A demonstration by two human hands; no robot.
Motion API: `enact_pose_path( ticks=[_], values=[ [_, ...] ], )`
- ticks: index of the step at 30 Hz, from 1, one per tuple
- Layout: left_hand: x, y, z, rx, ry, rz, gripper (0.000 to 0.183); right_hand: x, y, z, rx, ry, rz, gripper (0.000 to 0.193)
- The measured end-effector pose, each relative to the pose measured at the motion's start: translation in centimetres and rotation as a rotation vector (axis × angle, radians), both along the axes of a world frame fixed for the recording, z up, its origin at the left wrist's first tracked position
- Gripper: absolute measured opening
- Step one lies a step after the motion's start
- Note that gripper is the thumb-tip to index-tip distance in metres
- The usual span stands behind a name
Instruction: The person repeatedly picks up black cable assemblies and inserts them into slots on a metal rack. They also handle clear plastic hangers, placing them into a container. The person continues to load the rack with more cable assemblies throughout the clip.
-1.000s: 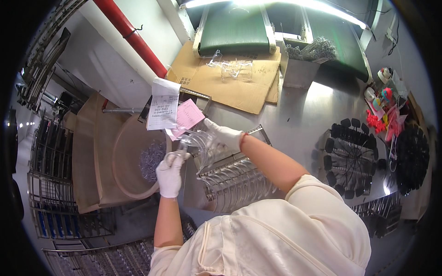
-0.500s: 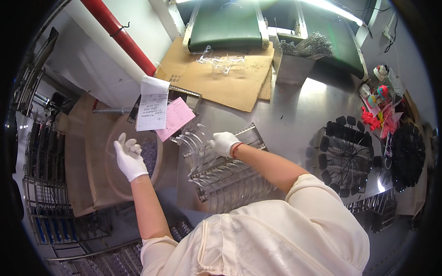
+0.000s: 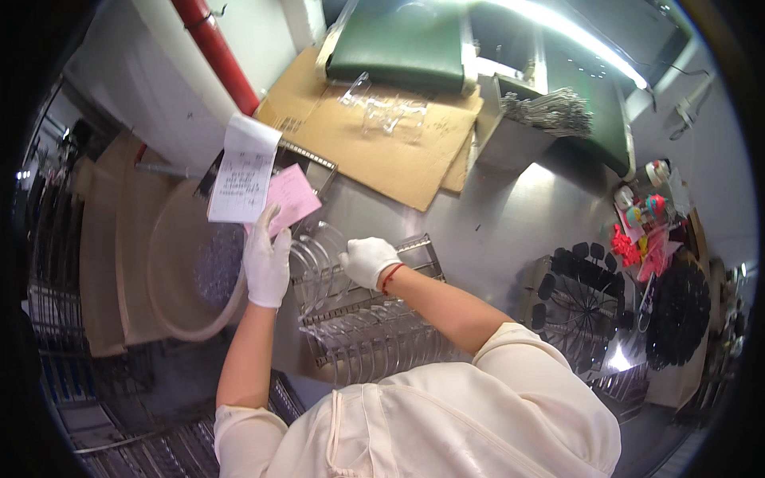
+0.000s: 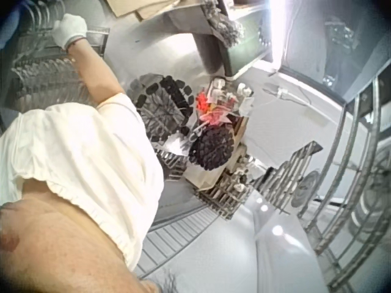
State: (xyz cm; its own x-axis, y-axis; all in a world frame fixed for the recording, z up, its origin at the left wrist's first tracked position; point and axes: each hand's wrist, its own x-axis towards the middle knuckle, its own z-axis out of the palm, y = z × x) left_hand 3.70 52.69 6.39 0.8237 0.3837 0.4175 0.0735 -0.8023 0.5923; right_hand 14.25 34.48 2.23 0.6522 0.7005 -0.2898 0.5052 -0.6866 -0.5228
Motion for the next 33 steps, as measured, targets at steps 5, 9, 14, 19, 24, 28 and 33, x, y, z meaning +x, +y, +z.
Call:
enact_pose_path(
  ticks=[5, 9, 14, 19, 24, 28, 33],
  values=[
    [0.3, -0.2, -0.8, 0.203, -0.006, -0.156, 0.078, -0.5, 1.1, -0.5, -0.128, 0.053, 0.121, 0.048],
    [1.0, -1.6, -2.4, 0.481, 0.13, -0.384, 0.087, 6.7, 0.7, -3.9, 0.16, -0.14, 0.1, 0.046],
    [2.9, -0.9, -3.2, 0.433, 0.6, -0.481, 0.083, 24.8, -1.0, -3.7, 0.383, -0.874, -0.358, 0.024],
    [3.4, -0.7, -3.4, 0.409, 0.646, -0.481, 0.08, 35.6, -2.6, -6.6, -0.375, -1.162, -0.14, 0.052],
    [3.2, -0.6, -3.3, 0.368, 0.635, -0.479, 0.078, 36.4, -1.7, -6.9, -0.168, -1.144, -0.013, 0.033],
    [1.8, 0.0, -3.8, 0.195, 0.113, -0.31, 0.063, 32.4, -2.8, -4.5, 0.36, -1.13, -0.356, 0.016],
    [2.3, -2.6, -0.2, -0.491, 0.06, 0.072, 0.057, 17.0, -6.1, 2.9, 1.228, 0.69, -0.59, 0.023]
  ],
)
